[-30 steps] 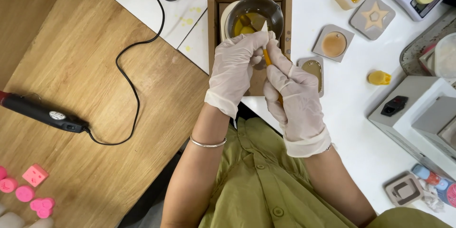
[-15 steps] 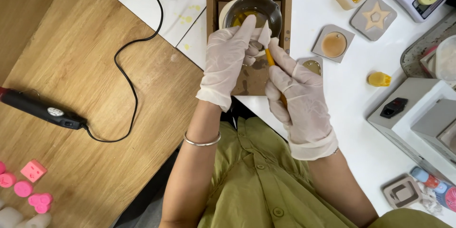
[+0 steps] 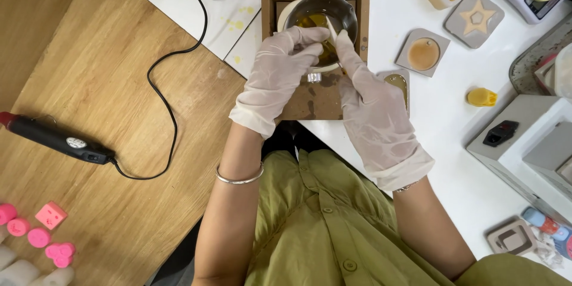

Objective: Stirring and checking the temperature of melted wax at a candle production station.

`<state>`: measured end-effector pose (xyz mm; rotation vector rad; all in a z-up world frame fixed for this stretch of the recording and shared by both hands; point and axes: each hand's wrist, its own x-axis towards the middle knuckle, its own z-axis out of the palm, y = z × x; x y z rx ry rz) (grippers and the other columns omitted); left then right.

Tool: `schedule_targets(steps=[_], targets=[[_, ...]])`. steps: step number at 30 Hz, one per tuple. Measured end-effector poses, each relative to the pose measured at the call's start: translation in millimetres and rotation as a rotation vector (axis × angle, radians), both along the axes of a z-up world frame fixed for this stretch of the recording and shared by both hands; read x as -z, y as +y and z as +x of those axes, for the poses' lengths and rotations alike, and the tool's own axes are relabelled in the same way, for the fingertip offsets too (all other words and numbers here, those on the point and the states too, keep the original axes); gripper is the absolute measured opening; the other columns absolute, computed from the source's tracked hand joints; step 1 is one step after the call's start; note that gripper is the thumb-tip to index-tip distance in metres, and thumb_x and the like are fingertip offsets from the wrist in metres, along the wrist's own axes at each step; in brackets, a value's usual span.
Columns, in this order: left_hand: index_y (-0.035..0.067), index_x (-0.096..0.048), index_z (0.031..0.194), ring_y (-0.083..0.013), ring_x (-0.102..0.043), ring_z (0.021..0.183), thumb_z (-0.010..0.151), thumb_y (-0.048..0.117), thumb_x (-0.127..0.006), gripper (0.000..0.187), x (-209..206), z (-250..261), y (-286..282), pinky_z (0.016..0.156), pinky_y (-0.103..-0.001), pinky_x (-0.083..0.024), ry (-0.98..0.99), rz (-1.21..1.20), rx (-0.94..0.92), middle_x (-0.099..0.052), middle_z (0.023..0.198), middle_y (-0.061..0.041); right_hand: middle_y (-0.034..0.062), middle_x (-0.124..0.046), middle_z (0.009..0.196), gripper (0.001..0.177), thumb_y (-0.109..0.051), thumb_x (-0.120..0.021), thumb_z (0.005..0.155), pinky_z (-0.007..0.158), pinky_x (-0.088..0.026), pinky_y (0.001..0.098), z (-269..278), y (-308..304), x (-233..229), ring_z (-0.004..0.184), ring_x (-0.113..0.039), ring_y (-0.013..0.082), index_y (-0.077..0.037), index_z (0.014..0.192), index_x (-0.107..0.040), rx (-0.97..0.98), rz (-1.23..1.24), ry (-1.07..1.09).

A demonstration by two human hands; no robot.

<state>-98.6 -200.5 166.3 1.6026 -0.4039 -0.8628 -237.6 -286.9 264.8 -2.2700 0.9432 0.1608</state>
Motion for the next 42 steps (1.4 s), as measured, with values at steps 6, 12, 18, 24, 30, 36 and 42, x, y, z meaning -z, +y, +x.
schedule_targets(steps=[6, 12, 18, 24, 30, 36, 42], targets=[[0.005, -0.064, 0.126, -0.0129, -0.066, 0.083, 0.089, 0.024, -0.081, 0.045, -35.7, -22.6, 31.9, 0.073, -0.026, -0.058, -0.394, 0.282, 0.068, -0.070, 0.097, -0.008, 0.0237, -0.069, 0.125, 0.059, 0.002, -0.058, 0.096, 0.074, -0.055, 0.0377, -13.3, 0.5, 37.3, 0.083, -0.069, 0.0323, -0.011, 0.153, -0.050, -0.168, -0.131, -0.331], [0.007, -0.066, 0.128, -0.0165, -0.064, 0.076, 0.095, 0.021, -0.073, 0.036, -17.7, -29.2, 122.9, 0.068, -0.028, -0.057, -0.236, 0.267, -0.136, -0.070, 0.091, -0.008, 0.0138, -0.062, 0.145, 0.053, -0.011, -0.050, 0.107, 0.073, -0.063, 0.0297, -14.9, 43.6, 24.6, 0.085, -0.072, 0.0181, -0.017, 0.159, -0.041, -0.077, 0.285, -0.392], [0.006, -0.062, 0.118, -0.0203, -0.072, 0.094, 0.107, 0.016, -0.064, 0.015, 68.6, -4.3, 184.4, 0.081, -0.032, -0.059, -0.610, 0.319, -0.307, -0.074, 0.109, -0.012, 0.0212, -0.070, 0.082, 0.062, -0.021, -0.043, 0.107, 0.046, -0.054, 0.0340, 44.1, 120.8, 78.4, 0.051, -0.062, 0.0230, -0.029, 0.165, -0.020, -0.070, 0.528, 0.237], [0.006, -0.057, 0.125, -0.0278, -0.072, 0.104, 0.111, 0.020, -0.050, 0.021, 114.6, 32.3, 162.2, 0.090, -0.039, -0.056, -0.395, 0.120, -0.283, -0.072, 0.120, -0.013, 0.0281, -0.069, 0.087, 0.082, -0.002, -0.049, 0.091, 0.071, -0.058, 0.0475, 107.1, 155.1, 218.1, 0.080, -0.071, 0.0394, -0.001, 0.160, -0.005, -0.111, 0.141, 0.210], [0.007, -0.058, 0.125, -0.0345, -0.053, 0.136, 0.112, 0.029, -0.043, 0.030, 148.9, 57.2, 147.5, 0.117, -0.043, -0.036, -0.455, 0.115, -0.161, -0.066, 0.136, -0.012, 0.0301, -0.069, 0.088, 0.077, -0.005, -0.051, 0.098, 0.074, -0.057, 0.0510, 134.1, 149.6, 241.4, 0.083, -0.070, 0.0441, -0.001, 0.162, -0.008, 0.046, 0.155, 0.185], [0.008, -0.061, 0.119, -0.0315, -0.035, 0.154, 0.112, 0.037, -0.034, 0.040, 139.1, 62.5, 147.2, 0.127, -0.041, -0.025, -0.217, 0.093, -0.169, -0.065, 0.144, -0.008, 0.0254, -0.071, 0.082, 0.077, -0.009, -0.059, 0.090, 0.073, -0.057, 0.0498, 134.1, 141.8, 249.2, 0.080, -0.070, 0.0418, -0.004, 0.159, -0.025, -0.047, 0.029, 0.197], [0.006, -0.065, 0.124, -0.0288, -0.032, 0.153, 0.110, 0.038, -0.035, 0.046, 135.6, 65.0, 146.7, 0.123, -0.039, -0.030, -0.067, 0.056, -0.207, -0.062, 0.143, -0.009, 0.0268, -0.070, 0.082, 0.071, -0.010, -0.056, 0.093, 0.074, -0.057, 0.0498, 143.3, 146.7, 233.2, 0.080, -0.070, 0.0421, -0.004, 0.158, -0.028, -0.053, 0.025, 0.229]])
